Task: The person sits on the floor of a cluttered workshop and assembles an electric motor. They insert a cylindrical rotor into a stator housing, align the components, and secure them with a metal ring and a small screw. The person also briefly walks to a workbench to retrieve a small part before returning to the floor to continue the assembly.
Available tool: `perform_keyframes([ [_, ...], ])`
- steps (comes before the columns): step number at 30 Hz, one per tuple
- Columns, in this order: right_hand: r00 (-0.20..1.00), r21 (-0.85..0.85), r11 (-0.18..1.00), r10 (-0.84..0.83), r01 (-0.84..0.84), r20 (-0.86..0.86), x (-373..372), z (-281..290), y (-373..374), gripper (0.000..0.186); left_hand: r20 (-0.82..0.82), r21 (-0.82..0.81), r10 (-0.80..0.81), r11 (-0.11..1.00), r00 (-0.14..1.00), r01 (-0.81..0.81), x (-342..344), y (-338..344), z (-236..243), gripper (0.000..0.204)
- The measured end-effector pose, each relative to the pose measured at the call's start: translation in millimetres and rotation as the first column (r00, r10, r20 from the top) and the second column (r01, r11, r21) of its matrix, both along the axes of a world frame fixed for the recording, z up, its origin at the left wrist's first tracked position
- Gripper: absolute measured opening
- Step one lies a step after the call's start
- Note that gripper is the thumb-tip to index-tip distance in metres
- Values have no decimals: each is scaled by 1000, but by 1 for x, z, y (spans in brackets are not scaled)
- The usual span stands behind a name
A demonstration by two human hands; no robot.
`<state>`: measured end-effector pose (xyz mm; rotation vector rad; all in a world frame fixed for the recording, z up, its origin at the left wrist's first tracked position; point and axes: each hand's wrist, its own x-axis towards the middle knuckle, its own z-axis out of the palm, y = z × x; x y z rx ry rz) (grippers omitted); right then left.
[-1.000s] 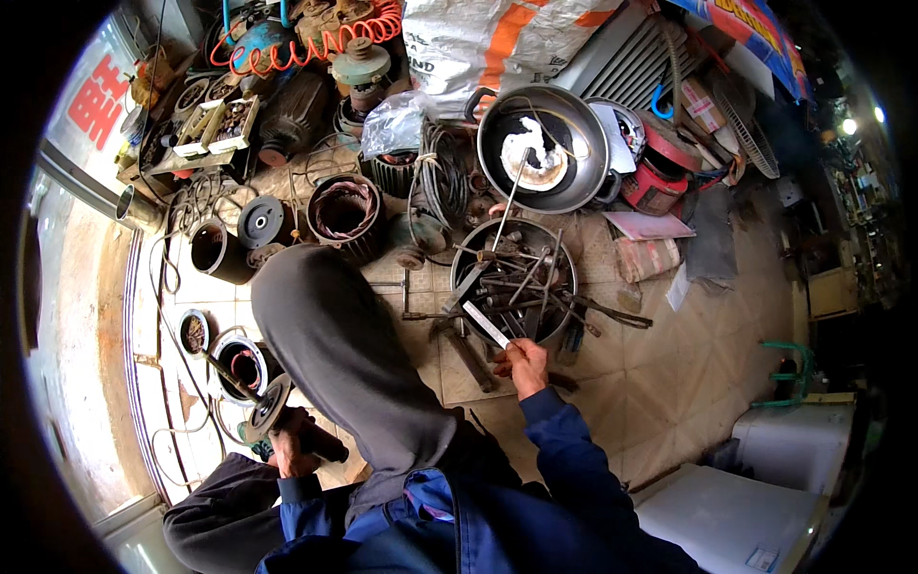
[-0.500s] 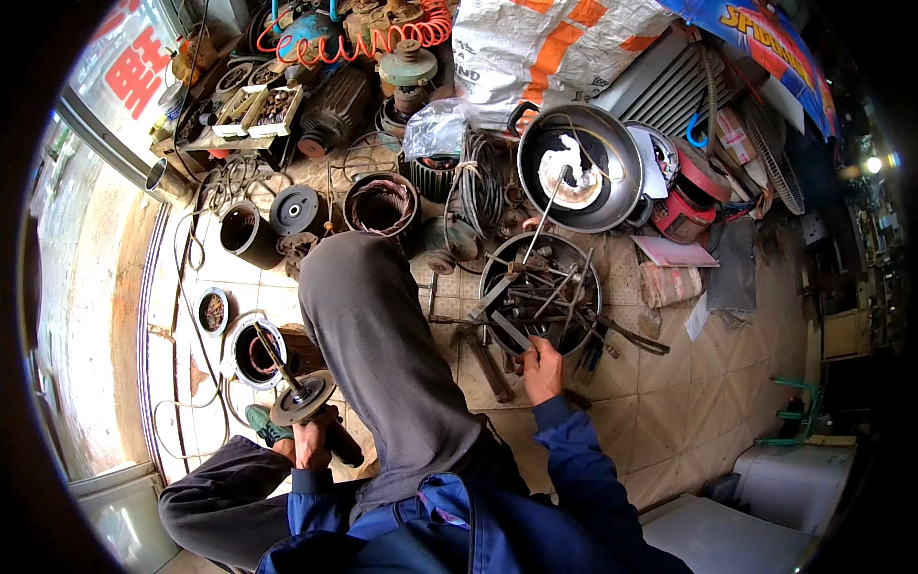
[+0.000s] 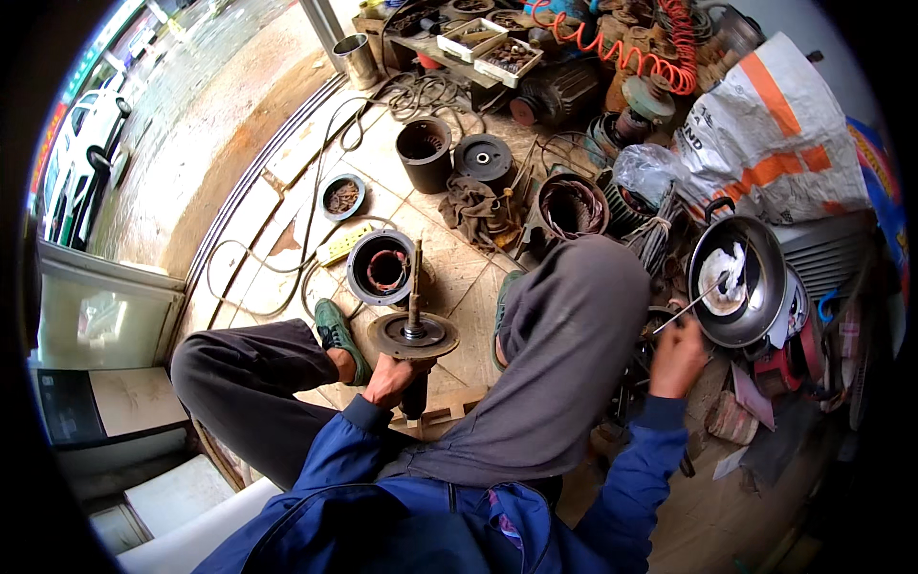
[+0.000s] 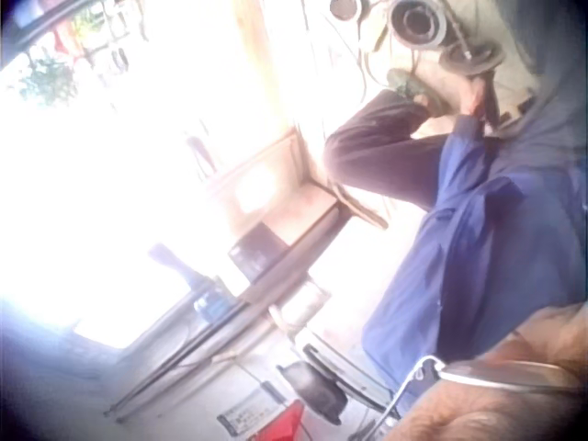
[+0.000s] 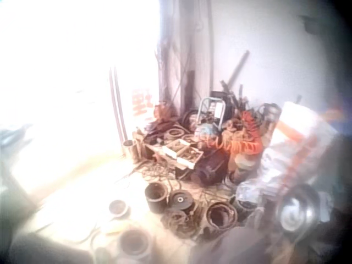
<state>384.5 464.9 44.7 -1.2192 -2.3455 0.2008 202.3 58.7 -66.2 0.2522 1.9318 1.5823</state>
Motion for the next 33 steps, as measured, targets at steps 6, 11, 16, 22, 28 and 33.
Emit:
perform_keyframes([
  [6, 725, -367, 724, 262, -584, -637, -109, 159, -80, 28, -340, -107, -152, 987, 928, 122, -3, 9, 2, 32],
  [11, 665, -703, 109, 450, -703, -596, -191, 126, -157, 55, -397, 1, -170, 983, 902, 186, 1, 15, 8, 40],
  [16, 675, -742, -98, 350, -664, -650, -207, 78, -196, 40, -313, 136, -145, 971, 938, 196, -1, 20, 30, 40],
  [22, 627, -697, -279, 306, -660, -716, -216, 58, -208, 34, -60, 320, -143, 935, 988, 155, -1, 20, 49, 39],
  [28, 401, -546, -424, 386, -723, -831, -206, 86, -221, 37, 562, 749, -234, 552, 793, -367, 1, 17, 20, 39],
  [33, 454, -507, -416, 226, -755, -862, -198, 83, -228, 36, 284, 796, -233, 599, 930, -94, -10, 16, 22, 41],
])
